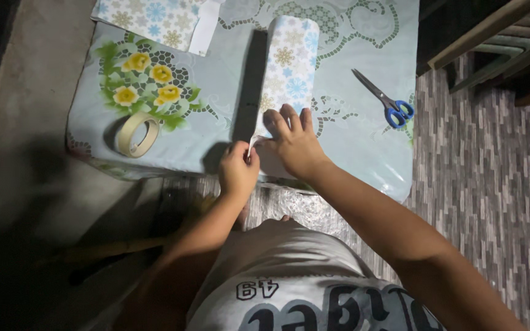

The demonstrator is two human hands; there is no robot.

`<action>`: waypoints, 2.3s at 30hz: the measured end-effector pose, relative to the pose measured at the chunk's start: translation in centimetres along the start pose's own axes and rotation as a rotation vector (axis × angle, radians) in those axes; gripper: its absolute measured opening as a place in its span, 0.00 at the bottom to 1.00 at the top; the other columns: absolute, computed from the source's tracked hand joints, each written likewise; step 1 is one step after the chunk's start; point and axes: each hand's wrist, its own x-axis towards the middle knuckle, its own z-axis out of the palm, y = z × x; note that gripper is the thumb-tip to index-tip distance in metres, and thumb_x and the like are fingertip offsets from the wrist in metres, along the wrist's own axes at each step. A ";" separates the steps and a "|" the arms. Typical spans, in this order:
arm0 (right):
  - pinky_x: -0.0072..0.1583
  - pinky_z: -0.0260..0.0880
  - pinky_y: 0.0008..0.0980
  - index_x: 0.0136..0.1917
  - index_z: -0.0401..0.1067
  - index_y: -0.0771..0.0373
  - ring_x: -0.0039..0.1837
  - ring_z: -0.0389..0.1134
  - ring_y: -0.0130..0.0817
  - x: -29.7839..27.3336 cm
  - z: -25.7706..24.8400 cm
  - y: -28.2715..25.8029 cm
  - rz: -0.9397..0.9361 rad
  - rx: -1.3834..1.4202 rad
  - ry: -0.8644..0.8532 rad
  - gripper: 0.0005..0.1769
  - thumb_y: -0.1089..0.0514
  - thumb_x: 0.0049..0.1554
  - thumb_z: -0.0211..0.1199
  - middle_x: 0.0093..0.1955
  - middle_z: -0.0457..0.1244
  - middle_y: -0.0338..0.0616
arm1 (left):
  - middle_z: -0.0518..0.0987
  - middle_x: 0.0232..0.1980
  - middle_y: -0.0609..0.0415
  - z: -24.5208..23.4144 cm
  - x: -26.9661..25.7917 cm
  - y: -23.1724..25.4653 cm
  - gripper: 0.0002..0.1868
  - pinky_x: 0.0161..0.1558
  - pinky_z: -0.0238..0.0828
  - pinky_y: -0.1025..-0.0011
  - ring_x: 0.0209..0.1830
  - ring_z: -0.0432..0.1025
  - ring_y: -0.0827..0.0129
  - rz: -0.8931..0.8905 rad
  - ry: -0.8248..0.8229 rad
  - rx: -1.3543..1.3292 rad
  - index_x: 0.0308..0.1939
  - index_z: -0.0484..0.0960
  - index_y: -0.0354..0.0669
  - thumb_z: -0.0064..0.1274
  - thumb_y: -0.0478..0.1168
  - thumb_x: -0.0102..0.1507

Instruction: The person wraps a rectangular box with patterned paper on a table. They fold the paper around the box, secure it with tape, and fold the ends to complete the wrapping.

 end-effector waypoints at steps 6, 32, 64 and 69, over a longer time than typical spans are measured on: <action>0.71 0.43 0.77 0.60 0.78 0.42 0.77 0.47 0.64 0.5 0.3 -0.5 0.011 0.035 0.051 0.16 0.48 0.62 0.55 0.75 0.50 0.53 | 0.78 0.34 0.44 0.5 -0.3 0.0 0.06 0.37 0.70 0.53 0.35 0.74 0.45 0.089 0.022 0.013 0.37 0.77 0.41 0.58 0.33 0.58; 0.69 0.45 0.81 0.53 0.81 0.44 0.74 0.48 0.69 0.3 -1.0 -0.5 -0.011 0.259 0.129 0.19 0.45 0.47 0.70 0.72 0.54 0.52 | 0.78 0.44 0.41 2.2 -2.6 1.6 0.19 0.43 0.72 0.53 0.44 0.74 0.42 -0.058 0.023 -0.079 0.45 0.76 0.40 0.60 0.32 0.50; 0.72 0.56 0.60 0.52 0.74 0.62 0.73 0.61 0.53 -6.2 1.6 3.3 -0.078 0.450 0.439 0.21 0.63 0.44 0.71 0.67 0.62 0.53 | 0.74 0.67 0.48 -2.9 11.9 1.0 0.12 0.72 0.60 0.62 0.71 0.65 0.56 1.504 -0.667 0.414 0.41 0.86 0.39 0.52 0.38 0.57; 0.53 0.71 0.47 0.44 0.74 0.59 0.52 0.70 0.50 -6.6 3.0 -0.7 0.013 0.272 0.379 0.16 0.49 0.51 0.75 0.48 0.67 0.49 | 0.72 0.68 0.46 -3.7 11.9 2.2 0.07 0.69 0.58 0.58 0.71 0.62 0.53 1.492 -0.803 0.576 0.26 0.86 0.44 0.52 0.39 0.53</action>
